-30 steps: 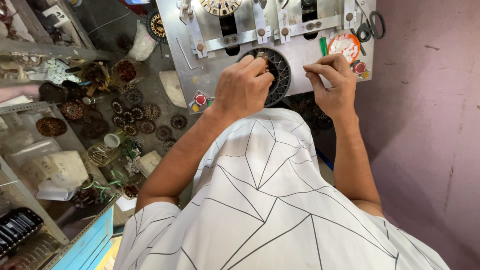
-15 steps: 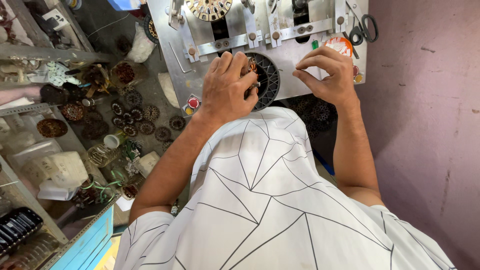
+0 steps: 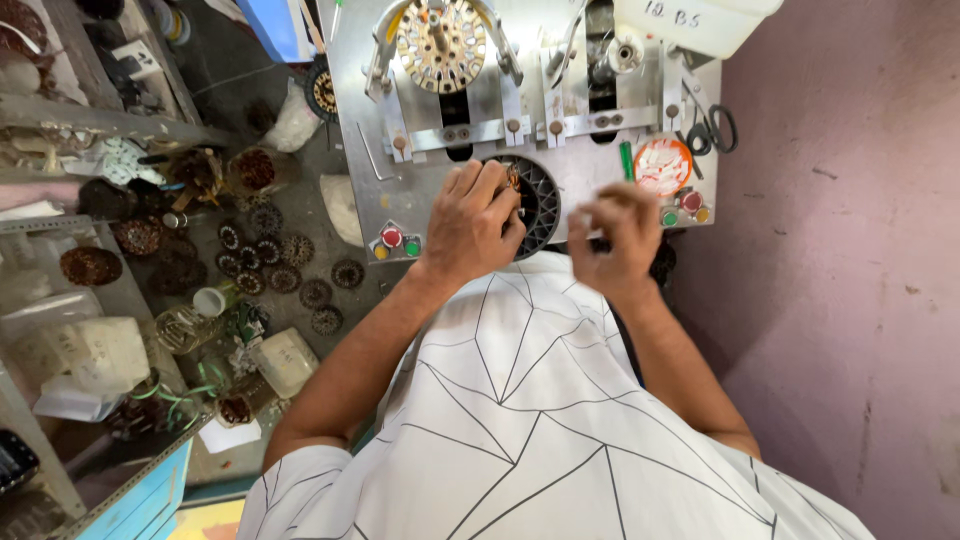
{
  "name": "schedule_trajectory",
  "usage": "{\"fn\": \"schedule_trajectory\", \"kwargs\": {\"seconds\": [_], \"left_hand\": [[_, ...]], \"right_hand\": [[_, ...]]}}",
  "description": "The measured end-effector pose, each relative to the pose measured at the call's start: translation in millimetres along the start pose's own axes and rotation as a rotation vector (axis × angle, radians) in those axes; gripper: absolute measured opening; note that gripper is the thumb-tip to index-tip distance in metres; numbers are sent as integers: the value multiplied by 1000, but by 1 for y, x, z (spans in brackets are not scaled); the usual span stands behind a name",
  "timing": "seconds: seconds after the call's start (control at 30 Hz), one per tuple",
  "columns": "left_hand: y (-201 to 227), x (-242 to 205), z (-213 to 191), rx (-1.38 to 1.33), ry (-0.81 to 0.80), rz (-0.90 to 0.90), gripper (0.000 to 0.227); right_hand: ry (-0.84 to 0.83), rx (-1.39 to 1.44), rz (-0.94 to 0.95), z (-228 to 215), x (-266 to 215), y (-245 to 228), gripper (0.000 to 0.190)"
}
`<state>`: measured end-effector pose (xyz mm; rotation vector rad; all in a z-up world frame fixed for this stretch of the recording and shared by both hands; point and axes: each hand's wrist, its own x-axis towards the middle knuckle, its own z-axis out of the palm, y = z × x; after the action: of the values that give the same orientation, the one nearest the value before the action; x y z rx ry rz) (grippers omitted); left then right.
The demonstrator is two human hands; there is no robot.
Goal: The person assembles a motor component by inserting small white pieces into a circular metal rotor using a tool. They then place the rotor into a machine, adjust it, and later work on a copper-wound stator, using scissors and a screwdriver to trim and secure wires.
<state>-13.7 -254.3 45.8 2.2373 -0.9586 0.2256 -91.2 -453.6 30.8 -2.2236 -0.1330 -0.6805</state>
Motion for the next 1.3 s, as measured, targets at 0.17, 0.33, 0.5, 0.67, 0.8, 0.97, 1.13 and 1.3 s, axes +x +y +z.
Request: {"fn": "schedule_trajectory", "kwargs": {"seconds": [0.17,0.33,0.5,0.67,0.8,0.97,1.13,1.3], "left_hand": [[0,0,-2,-70,-21,-69,16],[-4,-1,-1,-136,-70,-124,8],[-9,-1,-1,-183,-108,-142,8],[-10,0,-3,-192,-123,-134,10],[-12,-3,-1,-229,-134,-151,10],[-17,-2,-5,-283,-129,-122,11],[-19,-6,-2,-294,-159,-147,9],[-21,-2,-6,-289,-140,-132,12]], "right_hand": [[-334,48,67,21,-11,-23,37],[-337,23,55,26,4,-11,18],[-330,-35,62,25,13,-6,16],[-460,110,205,25,15,-12,10],[-348,102,365,22,14,-13,9],[-400,3,159,24,21,-12,9],[-346,11,268,21,14,-9,9],[-407,-58,153,26,22,-11,7]]}}
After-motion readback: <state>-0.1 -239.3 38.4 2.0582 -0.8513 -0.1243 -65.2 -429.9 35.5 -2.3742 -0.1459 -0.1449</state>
